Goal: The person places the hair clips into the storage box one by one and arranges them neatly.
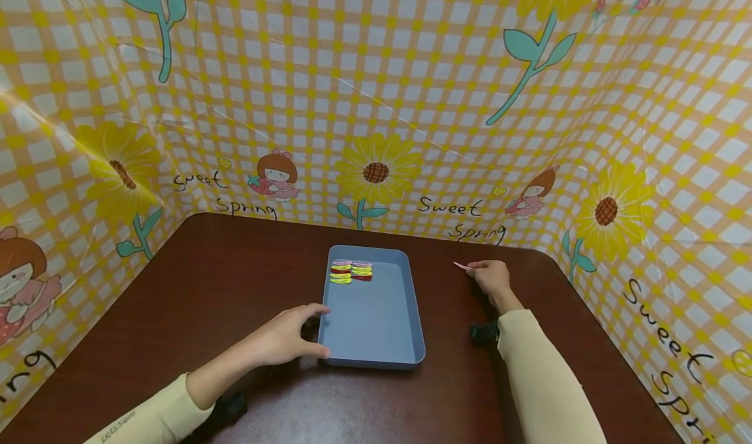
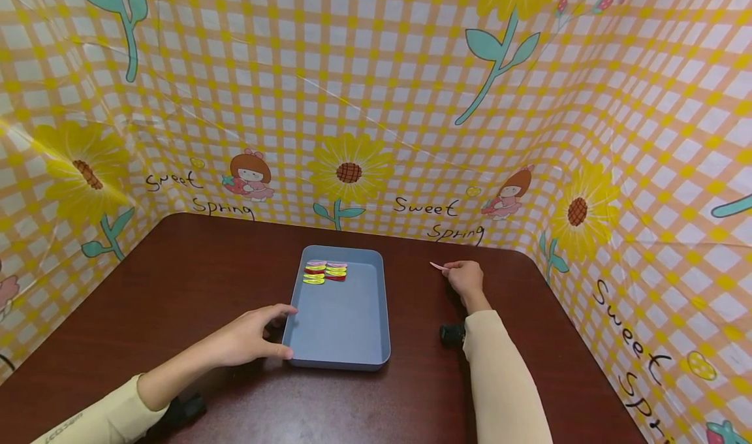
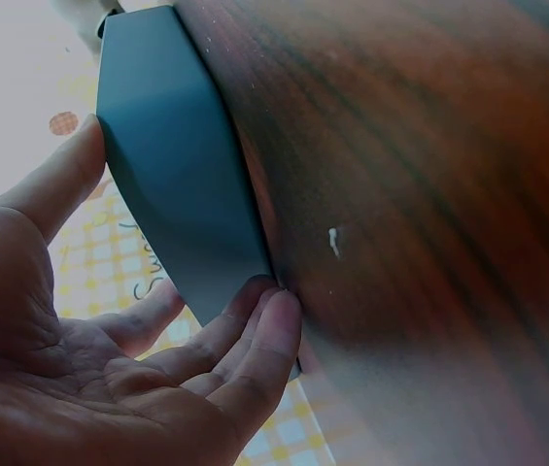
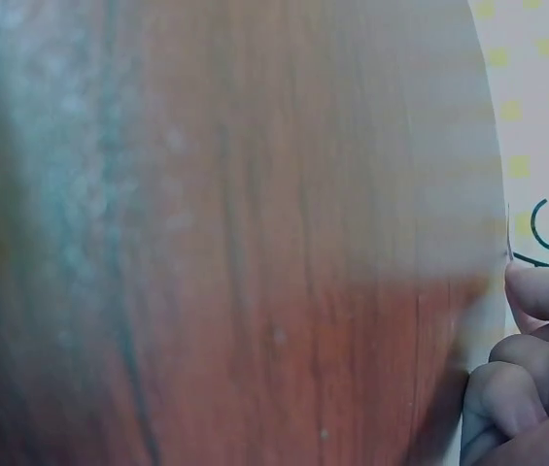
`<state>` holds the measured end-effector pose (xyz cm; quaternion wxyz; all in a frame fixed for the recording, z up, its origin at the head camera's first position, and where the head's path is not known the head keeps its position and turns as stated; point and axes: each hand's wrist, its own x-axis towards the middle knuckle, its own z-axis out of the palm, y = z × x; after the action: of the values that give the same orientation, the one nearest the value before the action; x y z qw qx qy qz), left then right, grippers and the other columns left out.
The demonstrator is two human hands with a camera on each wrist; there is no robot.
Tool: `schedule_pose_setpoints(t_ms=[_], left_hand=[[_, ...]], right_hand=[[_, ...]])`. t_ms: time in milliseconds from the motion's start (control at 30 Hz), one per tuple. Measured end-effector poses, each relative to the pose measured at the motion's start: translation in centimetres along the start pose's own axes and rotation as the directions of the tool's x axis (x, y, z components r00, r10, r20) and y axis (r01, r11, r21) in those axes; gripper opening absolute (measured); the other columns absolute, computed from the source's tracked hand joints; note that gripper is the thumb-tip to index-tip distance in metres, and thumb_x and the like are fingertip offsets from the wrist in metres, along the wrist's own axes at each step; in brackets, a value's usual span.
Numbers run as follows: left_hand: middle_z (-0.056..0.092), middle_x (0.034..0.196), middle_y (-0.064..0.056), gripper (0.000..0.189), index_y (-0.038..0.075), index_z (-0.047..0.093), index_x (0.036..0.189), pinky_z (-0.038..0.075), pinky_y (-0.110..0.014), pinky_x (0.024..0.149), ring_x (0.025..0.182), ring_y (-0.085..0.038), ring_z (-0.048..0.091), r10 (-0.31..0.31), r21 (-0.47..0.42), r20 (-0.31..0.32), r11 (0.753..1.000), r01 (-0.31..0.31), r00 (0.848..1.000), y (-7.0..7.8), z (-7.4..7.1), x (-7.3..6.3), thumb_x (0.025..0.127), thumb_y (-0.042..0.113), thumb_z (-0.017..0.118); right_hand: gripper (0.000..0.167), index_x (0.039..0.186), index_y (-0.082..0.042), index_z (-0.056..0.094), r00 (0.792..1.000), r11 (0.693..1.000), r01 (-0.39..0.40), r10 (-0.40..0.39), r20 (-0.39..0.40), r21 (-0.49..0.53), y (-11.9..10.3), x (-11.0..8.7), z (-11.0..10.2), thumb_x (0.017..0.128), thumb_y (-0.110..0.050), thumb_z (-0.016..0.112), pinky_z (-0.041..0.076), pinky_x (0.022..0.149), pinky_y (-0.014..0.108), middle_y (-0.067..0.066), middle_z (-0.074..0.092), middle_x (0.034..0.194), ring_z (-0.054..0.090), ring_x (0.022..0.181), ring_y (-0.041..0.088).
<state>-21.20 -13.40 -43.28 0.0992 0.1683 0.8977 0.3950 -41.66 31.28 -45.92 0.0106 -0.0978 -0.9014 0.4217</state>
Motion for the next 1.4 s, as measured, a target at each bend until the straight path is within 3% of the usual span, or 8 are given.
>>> schedule_pose_setpoints(t_ms=[433,733,1000,1400], left_hand=[[0.055,0.145,-0.013,0.076,0.011,0.052,0.144,0.042,-0.057,0.107,0.135,-0.034,0.051,0.014,-0.007,-0.004,1.0,-0.014,1.0,-0.4,0.3,0.1,0.081,0.04,0.085],[0.054,0.146,-0.013,0.078,0.01,0.051,0.145,0.042,-0.058,0.106,0.135,-0.034,0.051,0.019,-0.019,0.006,1.0,-0.019,1.0,-0.7,0.3,0.2,0.082,0.04,0.084],[0.055,0.145,-0.012,0.078,0.009,0.051,0.145,0.042,-0.058,0.106,0.134,-0.034,0.051,0.023,-0.014,0.0,1.0,-0.023,1.0,-0.8,0.3,0.2,0.081,0.04,0.084],[0.054,0.146,-0.013,0.075,0.011,0.053,0.144,0.042,-0.057,0.106,0.134,-0.034,0.051,0.016,-0.01,-0.004,1.0,-0.017,1.0,-0.3,0.1,0.1,0.081,0.039,0.084]], right_hand=[[0.03,0.122,0.005,0.068,0.999,0.999,0.012,-0.014,0.051,0.037,-0.9,-0.4,-0.2,0.099,-0.013,0.062,0.031,0.044,0.027,-0.001,0.055,0.064,0.033,0.045,0.009],[0.031,0.122,0.006,0.067,0.994,0.998,0.04,-0.045,0.1,0.05,-2.2,-1.1,-0.2,0.099,-0.014,0.062,0.032,0.042,0.025,-0.002,0.056,0.064,0.033,0.043,0.008],[0.03,0.121,0.006,0.067,0.992,0.997,0.039,-0.046,0.121,0.06,-3.8,-1.9,0.2,0.097,-0.013,0.064,0.03,0.042,0.026,-0.009,0.038,0.052,0.03,0.042,0.007],[0.031,0.124,0.002,0.067,0.985,0.995,0.045,-0.059,0.163,0.089,-6.4,-3.2,0.6,0.1,-0.018,0.062,0.029,0.042,0.027,-0.009,0.035,0.049,0.027,0.04,0.009]])
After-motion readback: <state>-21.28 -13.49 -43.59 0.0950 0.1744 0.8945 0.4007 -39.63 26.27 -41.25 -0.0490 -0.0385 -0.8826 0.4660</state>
